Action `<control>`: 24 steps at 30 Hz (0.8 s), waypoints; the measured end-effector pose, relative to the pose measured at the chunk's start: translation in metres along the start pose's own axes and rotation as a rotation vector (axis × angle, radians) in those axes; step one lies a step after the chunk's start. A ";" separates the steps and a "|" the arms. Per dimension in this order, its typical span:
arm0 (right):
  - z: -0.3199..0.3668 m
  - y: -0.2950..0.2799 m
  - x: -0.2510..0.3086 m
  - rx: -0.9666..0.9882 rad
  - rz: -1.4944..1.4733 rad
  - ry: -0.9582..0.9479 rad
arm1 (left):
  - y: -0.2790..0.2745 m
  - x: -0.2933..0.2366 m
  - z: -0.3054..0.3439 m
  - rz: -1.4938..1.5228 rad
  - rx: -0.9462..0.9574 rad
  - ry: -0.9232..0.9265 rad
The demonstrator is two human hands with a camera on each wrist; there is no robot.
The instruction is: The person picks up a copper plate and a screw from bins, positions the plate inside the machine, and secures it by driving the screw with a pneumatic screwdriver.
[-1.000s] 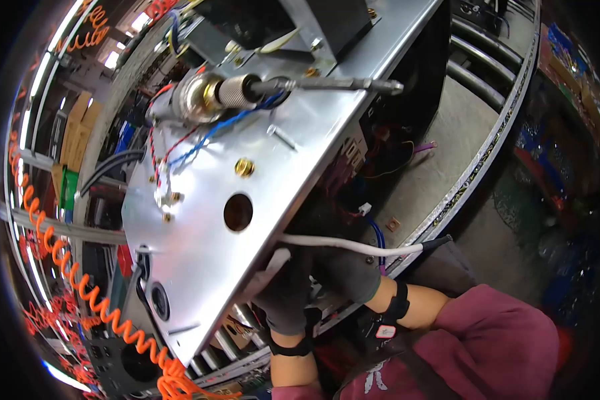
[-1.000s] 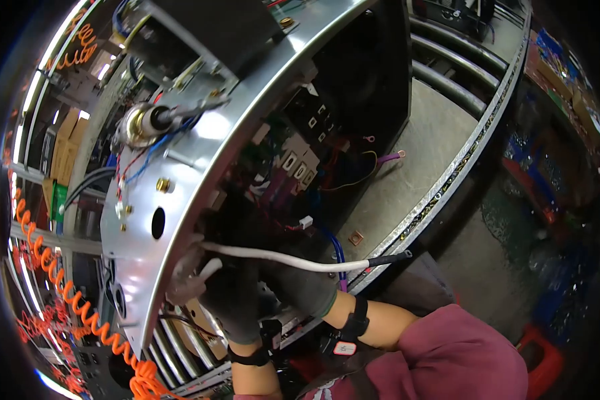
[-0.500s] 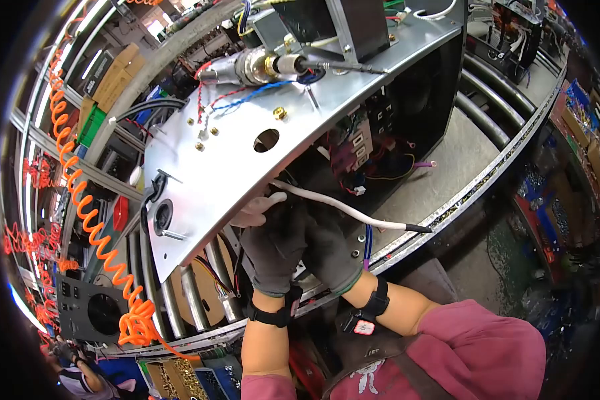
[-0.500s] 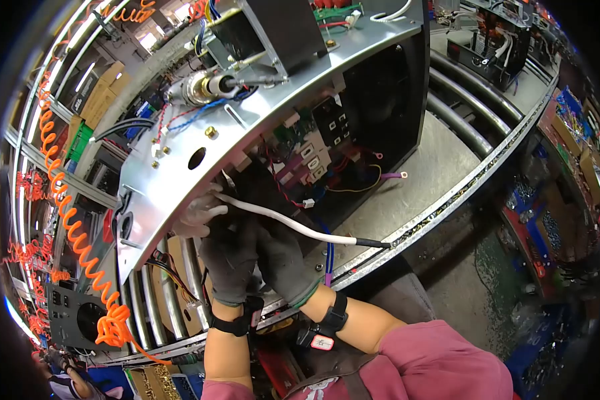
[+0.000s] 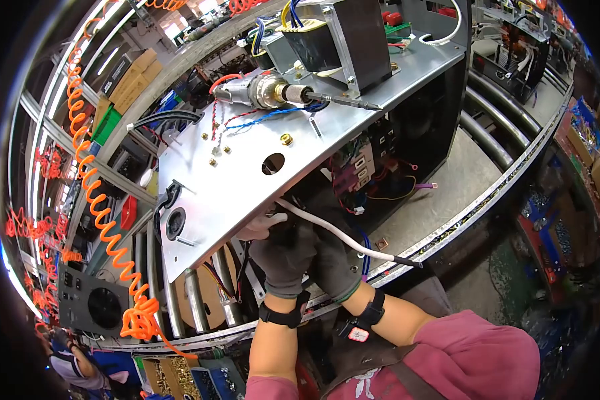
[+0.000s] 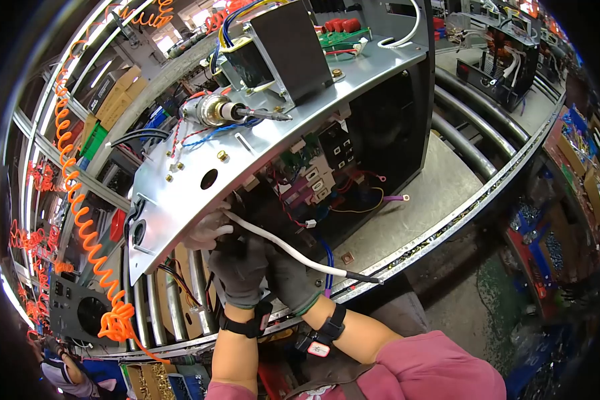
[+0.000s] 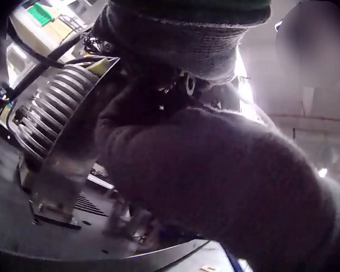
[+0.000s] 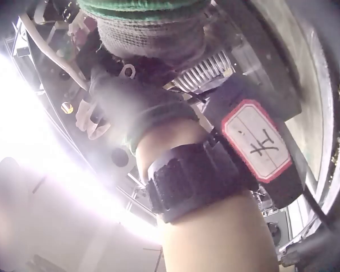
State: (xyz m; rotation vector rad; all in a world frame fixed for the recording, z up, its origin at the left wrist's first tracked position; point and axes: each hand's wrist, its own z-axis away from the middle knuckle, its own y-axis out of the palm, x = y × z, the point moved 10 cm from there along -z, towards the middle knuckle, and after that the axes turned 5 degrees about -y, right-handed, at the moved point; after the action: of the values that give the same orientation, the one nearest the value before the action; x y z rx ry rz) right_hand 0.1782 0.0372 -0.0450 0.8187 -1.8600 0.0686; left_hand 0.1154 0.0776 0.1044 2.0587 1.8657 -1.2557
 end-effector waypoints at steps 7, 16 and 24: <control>-0.006 -0.004 0.031 0.063 -0.005 -0.028 | -0.003 0.005 0.000 0.037 -0.029 -0.058; -0.028 -0.006 0.083 0.065 0.131 -0.168 | -0.002 0.032 0.004 0.216 -0.132 -0.195; -0.009 0.009 0.032 0.057 -0.001 0.118 | 0.002 -0.001 0.010 -0.405 -0.043 0.193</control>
State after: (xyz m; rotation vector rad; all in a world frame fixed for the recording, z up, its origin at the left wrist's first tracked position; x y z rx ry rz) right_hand 0.1737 0.0321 -0.0114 0.8369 -1.7531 0.1664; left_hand 0.1126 0.0709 0.0975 1.9001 2.4687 -1.1031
